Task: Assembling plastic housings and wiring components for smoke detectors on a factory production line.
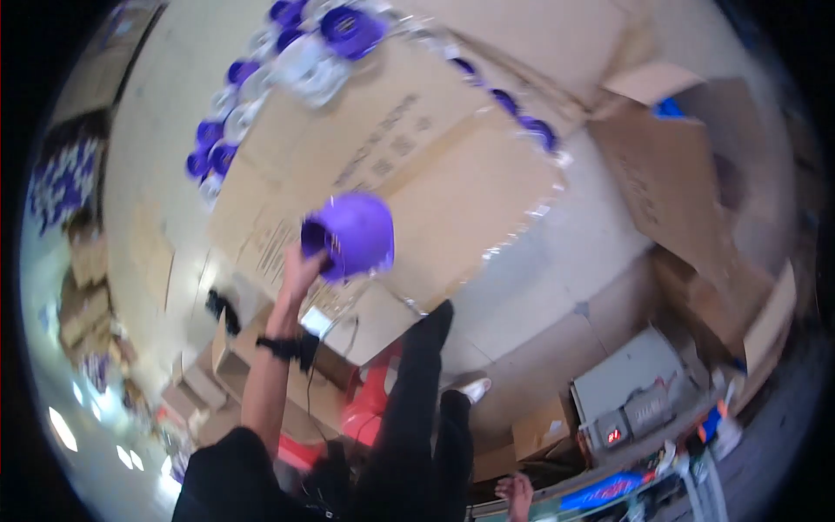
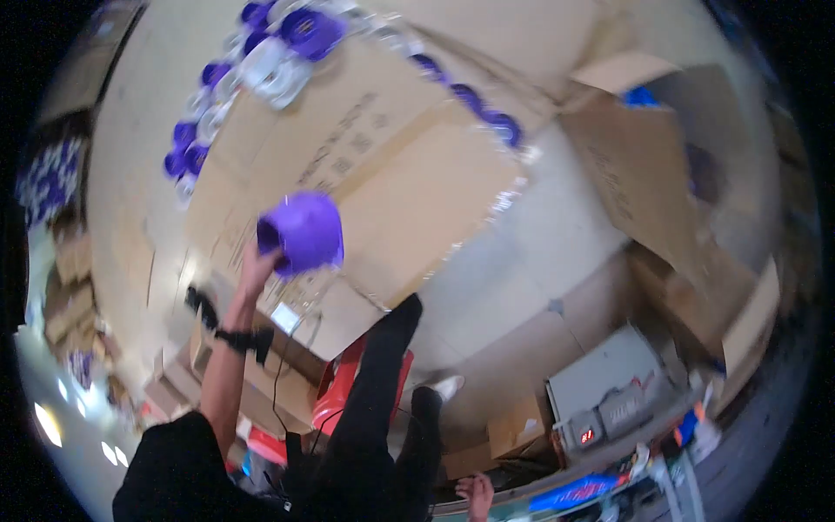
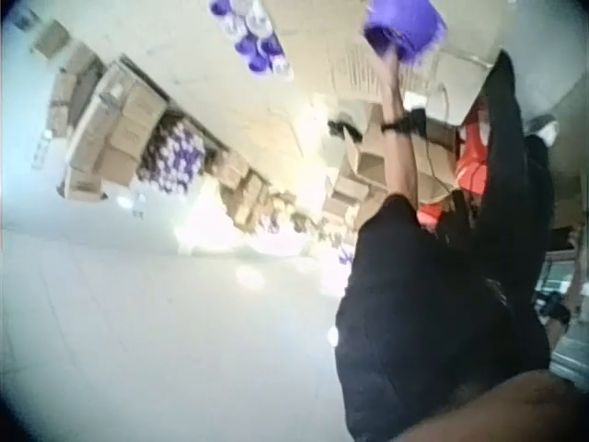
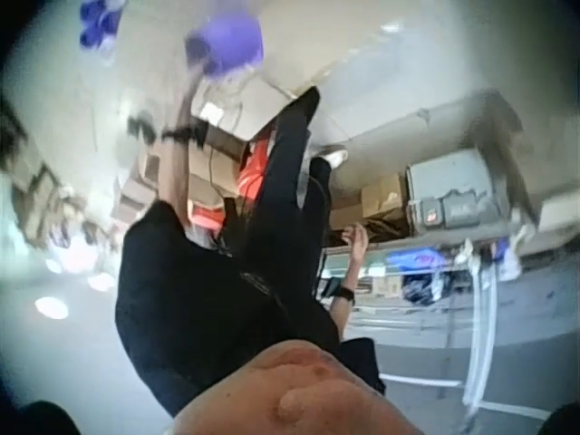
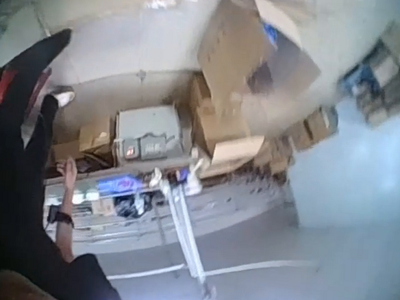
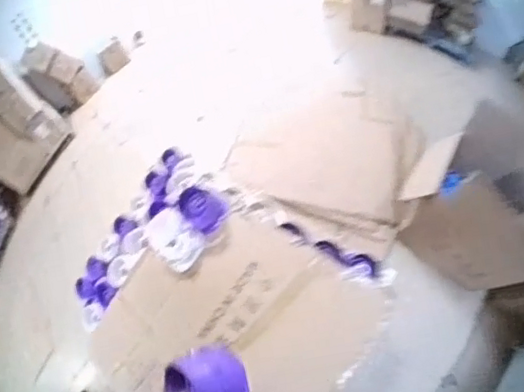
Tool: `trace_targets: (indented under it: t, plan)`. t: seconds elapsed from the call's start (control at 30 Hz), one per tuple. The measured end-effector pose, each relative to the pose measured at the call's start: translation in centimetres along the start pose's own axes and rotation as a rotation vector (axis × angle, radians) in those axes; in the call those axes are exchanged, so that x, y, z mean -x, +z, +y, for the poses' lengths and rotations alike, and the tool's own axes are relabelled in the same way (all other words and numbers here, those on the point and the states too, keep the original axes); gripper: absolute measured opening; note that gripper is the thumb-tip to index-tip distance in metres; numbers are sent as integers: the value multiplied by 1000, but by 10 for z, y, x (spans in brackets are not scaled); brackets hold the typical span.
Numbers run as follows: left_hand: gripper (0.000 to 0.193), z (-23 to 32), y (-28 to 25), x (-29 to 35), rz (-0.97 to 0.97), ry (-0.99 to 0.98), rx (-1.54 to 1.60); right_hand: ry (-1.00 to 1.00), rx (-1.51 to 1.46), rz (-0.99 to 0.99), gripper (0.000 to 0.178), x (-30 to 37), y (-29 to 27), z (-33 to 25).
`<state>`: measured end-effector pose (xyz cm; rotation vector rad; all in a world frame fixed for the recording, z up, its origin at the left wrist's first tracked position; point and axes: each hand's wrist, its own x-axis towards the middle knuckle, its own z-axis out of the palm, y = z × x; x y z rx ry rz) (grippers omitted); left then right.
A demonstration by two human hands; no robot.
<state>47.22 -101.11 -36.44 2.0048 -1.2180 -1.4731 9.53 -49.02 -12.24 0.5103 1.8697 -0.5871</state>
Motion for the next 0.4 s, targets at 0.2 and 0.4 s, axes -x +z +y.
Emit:
trace_targets:
  t: [0.2, 0.4]
  plan:
    - [38, 107, 70, 145, -406, 447, -282, -223, 207, -226, 22, -9, 11, -29]
    - [43, 145, 168, 252, -637, 1009, -776, -725, 424, 20, 23, 46, -39, -23]
